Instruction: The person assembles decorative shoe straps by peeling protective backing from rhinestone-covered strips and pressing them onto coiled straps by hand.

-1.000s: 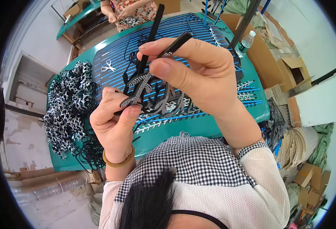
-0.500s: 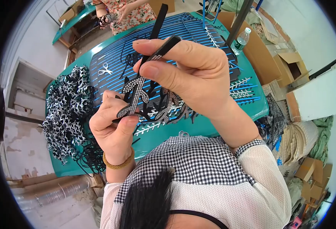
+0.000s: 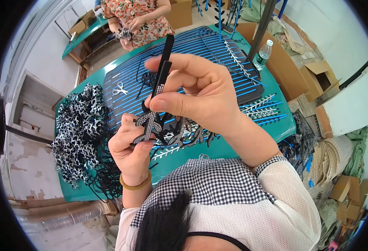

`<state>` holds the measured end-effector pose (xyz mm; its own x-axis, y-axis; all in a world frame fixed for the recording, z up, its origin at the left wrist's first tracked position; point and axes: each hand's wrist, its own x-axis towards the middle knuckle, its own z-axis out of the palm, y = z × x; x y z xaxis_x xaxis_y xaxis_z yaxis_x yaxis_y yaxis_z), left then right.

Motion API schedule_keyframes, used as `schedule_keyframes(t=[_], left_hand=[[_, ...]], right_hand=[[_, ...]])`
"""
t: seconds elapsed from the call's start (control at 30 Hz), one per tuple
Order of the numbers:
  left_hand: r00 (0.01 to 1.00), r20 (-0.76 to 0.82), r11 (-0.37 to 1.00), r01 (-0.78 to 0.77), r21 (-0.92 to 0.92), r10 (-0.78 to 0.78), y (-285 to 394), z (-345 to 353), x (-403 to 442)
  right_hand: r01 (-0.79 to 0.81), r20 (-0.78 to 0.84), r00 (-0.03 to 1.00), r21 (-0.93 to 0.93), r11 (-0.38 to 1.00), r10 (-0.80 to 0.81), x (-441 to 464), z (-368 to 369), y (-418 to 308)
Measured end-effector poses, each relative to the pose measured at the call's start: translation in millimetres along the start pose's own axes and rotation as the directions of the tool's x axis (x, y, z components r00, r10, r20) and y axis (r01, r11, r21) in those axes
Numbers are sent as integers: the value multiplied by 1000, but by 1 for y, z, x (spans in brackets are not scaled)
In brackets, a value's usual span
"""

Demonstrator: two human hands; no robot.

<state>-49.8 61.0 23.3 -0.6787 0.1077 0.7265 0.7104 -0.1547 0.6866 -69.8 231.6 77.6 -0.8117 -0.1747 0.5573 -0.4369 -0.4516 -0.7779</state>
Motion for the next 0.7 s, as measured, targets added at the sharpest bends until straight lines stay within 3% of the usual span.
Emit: schedule_keyframes(t=[0.13,0.33,0.7], left_hand=[[1000,-19,998,13,-67,-14,-3,0,-3],[1000,0,998,2,-59,-2,-4,-2,-4],[997,26,978,77,-194,-74,-12,-6,-16]], right_hand=[[47,94,995,-61,997,-41,3,-6,3],[-16,89,996,65,998,10,4,-1,4],[-40,112,992,-104,994,51,11,5,3]])
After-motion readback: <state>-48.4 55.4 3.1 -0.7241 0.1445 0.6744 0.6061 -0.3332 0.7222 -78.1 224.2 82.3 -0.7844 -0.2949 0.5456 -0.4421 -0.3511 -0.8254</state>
